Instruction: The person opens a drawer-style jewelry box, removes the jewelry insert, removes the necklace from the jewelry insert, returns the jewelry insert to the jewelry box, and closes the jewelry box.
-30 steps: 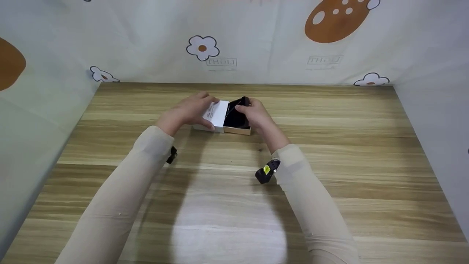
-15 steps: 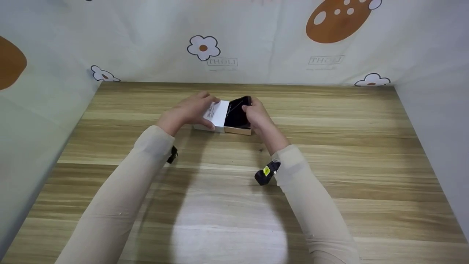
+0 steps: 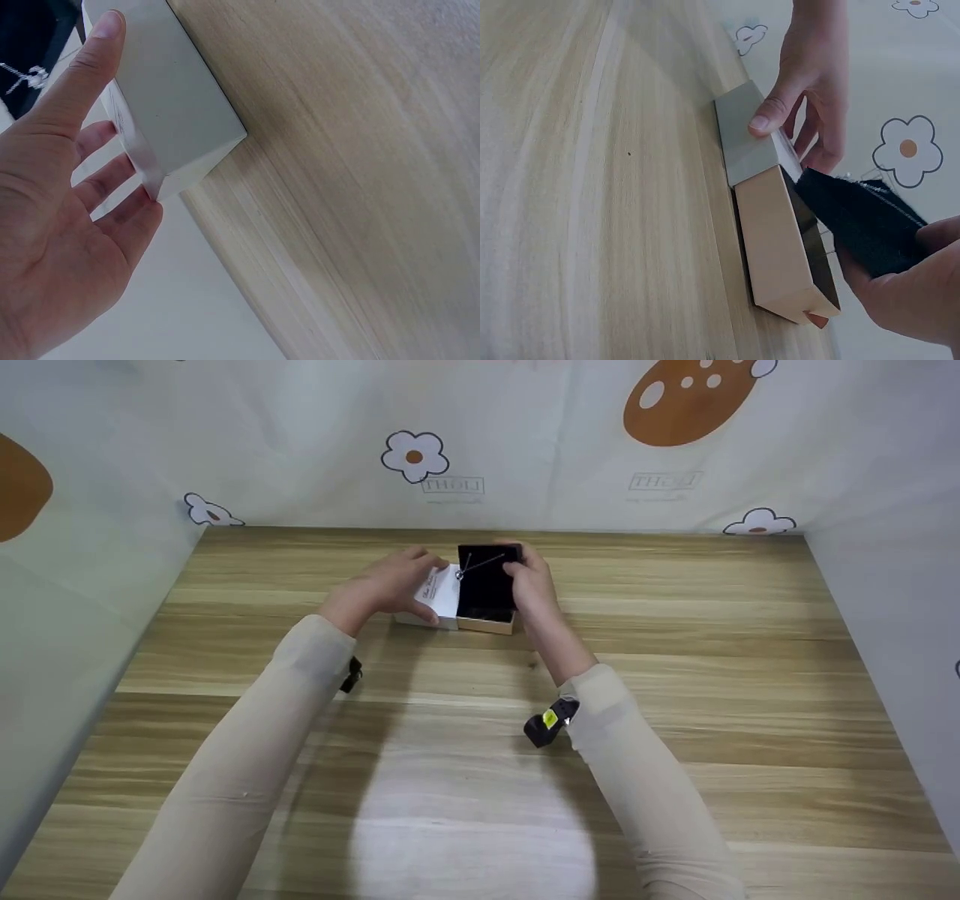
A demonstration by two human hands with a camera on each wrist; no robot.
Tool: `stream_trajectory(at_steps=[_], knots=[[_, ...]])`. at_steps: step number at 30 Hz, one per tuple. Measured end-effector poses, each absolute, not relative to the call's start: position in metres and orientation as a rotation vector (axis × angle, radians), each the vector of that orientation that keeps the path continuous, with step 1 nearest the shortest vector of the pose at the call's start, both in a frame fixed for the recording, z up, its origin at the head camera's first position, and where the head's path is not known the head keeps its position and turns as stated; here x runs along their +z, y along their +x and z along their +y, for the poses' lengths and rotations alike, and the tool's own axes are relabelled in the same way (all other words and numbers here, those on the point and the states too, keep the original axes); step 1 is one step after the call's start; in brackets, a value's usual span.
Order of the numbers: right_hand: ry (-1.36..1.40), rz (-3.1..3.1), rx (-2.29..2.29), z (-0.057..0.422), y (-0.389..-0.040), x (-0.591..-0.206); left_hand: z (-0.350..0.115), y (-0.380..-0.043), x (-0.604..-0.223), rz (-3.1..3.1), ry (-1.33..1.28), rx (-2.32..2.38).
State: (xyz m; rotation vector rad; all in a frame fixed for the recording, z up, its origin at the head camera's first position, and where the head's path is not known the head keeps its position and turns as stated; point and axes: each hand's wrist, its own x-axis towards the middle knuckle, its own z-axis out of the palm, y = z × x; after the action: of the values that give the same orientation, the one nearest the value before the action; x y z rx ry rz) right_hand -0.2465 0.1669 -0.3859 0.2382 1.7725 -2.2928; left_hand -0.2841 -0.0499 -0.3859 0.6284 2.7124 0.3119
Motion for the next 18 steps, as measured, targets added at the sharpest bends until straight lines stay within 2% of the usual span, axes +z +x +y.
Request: stream_trajectory(at_steps=[6, 12, 18], knots=[[0.107, 1.644, -2.502, 0.166, -0.244, -0.381, -0.05, -0.283, -0.387, 2.717, 0.633, 0.313], [0.013, 1.576, -2.581, 0.163, -0.24, -0.359, -0.051, -0.283, -0.386, 2.718, 0.635, 0.315], [-0.223, 1.493, -2.685, 0.16, -0.237, -0.34, -0.051, -0.282, -0.386, 2.732, 0.645, 0.316]])
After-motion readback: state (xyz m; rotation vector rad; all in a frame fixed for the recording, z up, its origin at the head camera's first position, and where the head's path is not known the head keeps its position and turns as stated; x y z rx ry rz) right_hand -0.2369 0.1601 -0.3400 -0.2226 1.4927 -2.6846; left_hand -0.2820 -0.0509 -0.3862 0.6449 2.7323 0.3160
